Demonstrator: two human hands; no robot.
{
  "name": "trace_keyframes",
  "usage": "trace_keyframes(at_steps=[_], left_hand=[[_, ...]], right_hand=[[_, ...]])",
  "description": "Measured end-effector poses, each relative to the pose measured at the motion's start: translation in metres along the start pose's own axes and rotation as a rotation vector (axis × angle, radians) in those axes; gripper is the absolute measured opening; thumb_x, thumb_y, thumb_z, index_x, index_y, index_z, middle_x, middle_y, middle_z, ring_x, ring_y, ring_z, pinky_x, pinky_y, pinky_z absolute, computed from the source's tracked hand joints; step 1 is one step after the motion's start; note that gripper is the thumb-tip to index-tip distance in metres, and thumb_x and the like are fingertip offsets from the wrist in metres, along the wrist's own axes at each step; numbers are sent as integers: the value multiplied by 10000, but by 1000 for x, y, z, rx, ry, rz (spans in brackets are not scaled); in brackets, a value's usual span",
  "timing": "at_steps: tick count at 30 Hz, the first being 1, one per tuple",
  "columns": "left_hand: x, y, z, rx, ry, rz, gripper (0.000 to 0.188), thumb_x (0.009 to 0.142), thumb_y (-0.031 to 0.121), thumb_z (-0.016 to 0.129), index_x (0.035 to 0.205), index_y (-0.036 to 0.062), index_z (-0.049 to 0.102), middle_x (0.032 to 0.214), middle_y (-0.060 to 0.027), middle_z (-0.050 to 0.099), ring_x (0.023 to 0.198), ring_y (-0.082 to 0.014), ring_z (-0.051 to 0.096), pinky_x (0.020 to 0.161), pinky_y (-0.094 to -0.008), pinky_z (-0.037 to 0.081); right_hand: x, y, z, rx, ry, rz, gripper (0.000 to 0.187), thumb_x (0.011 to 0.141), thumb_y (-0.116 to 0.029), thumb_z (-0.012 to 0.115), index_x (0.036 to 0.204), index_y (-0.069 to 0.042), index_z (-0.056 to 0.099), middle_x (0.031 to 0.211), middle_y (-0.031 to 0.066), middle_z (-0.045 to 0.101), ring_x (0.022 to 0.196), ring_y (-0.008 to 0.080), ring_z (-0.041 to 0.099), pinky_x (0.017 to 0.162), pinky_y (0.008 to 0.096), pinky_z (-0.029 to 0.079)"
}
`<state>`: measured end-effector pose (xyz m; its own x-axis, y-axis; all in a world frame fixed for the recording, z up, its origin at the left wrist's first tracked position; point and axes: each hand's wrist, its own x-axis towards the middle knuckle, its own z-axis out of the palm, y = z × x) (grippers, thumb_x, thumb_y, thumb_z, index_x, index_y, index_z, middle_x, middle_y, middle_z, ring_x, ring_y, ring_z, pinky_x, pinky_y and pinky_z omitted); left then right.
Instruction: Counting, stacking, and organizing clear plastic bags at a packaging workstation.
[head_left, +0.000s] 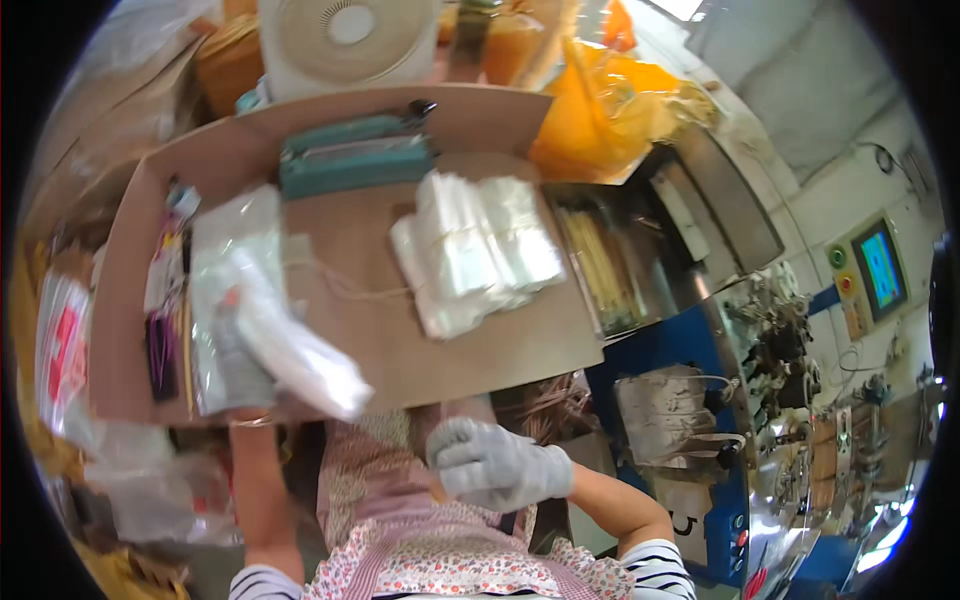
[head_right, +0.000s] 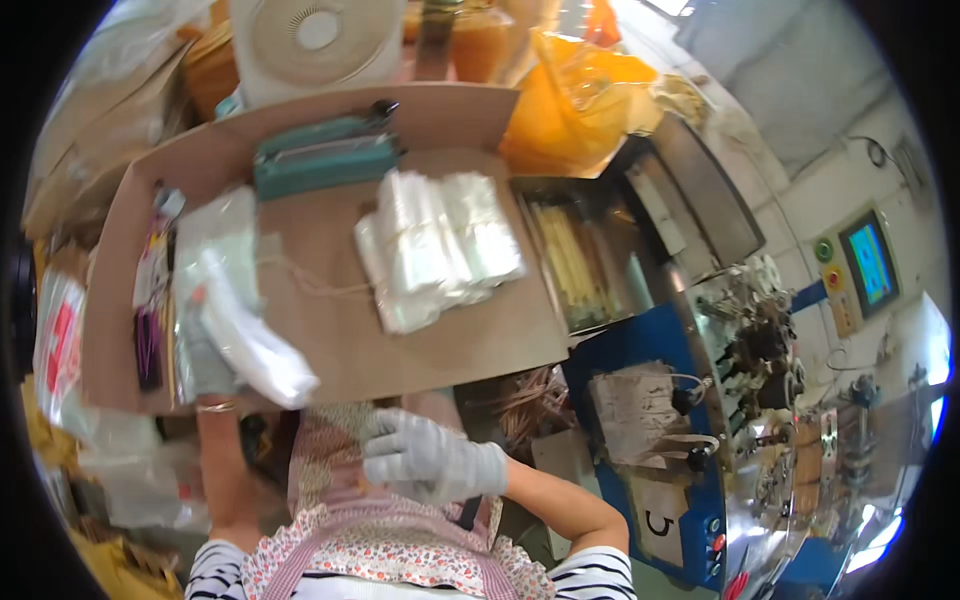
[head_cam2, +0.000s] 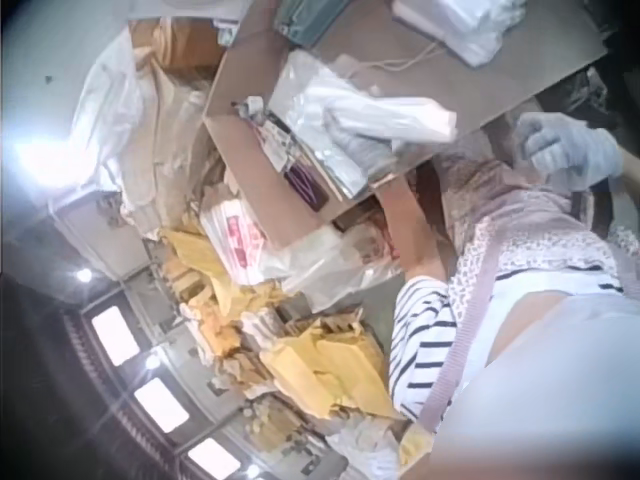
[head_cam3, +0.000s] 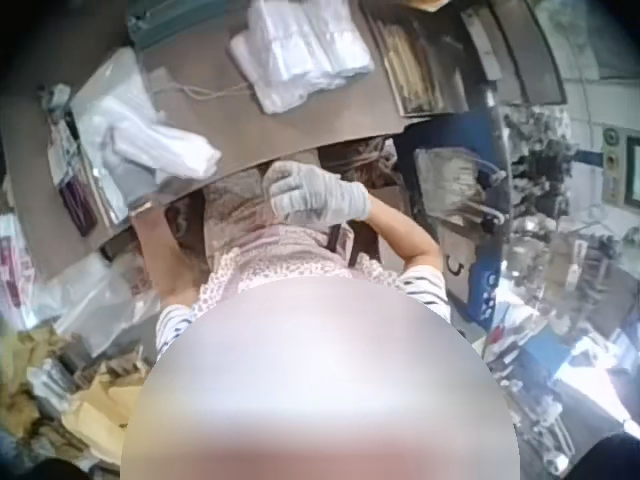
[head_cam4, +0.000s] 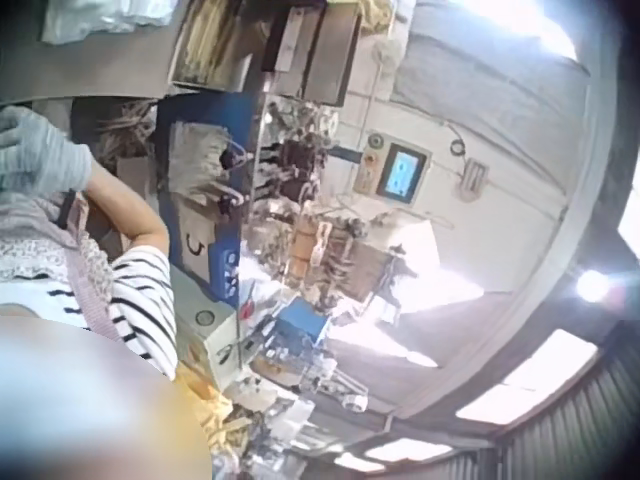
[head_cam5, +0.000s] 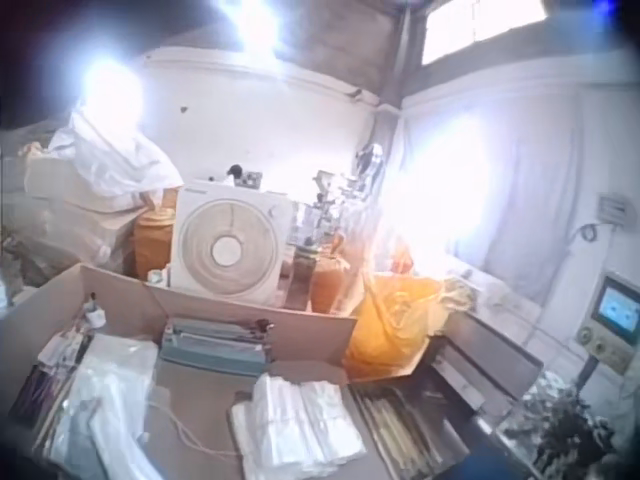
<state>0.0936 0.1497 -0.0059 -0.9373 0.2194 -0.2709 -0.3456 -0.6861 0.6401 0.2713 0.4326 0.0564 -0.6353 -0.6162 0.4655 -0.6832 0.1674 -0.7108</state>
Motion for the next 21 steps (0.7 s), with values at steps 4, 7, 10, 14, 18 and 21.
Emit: trace_keyframes(at_steps=[4,7,10,14,18,21], left_hand=[[3,37,16,-28,152,207,472,878,459,531,1184,100,556,1045,-76,626,923,-218,608,883,-406,488],[1,29,41,-33,134,80,398,887,444,513,1058,98,607,883,-72,653,802,-218,632,858,-414,505],[2,9,61,-19,119,36,346,894,427,507,913,106,636,712,-60,646,647,-212,635,789,-407,531],[11,-14,76,-4,200,113,359,902,436,495,865,108,637,679,-61,634,582,-192,615,689,-391,540],[17,-18,74,-13,322,152,363,895,457,494,857,124,633,679,-48,624,580,-176,608,654,-366,536],[3,-17,75,67,401,171,360,900,460,482,931,124,607,724,-34,611,625,-165,600,646,-336,524]], right_hand=[[8,26,-108,-179,407,217,114,799,-97,647,895,-56,601,924,87,583,902,271,546,731,370,457],[35,88,-233,-590,574,125,34,843,-19,551,854,-46,568,809,3,516,686,90,483,621,250,409],[60,153,-339,-385,903,417,154,919,-127,515,966,-21,616,786,-1,561,657,57,483,612,198,402],[61,255,-460,-304,1134,599,202,908,-105,509,1030,9,623,862,56,645,692,128,624,629,251,509],[48,309,-511,-585,1148,790,194,891,-76,523,1032,12,622,862,60,642,704,161,653,603,272,529],[65,336,-495,-101,1128,490,160,807,-85,640,944,-3,654,765,34,631,597,147,613,570,269,521]])
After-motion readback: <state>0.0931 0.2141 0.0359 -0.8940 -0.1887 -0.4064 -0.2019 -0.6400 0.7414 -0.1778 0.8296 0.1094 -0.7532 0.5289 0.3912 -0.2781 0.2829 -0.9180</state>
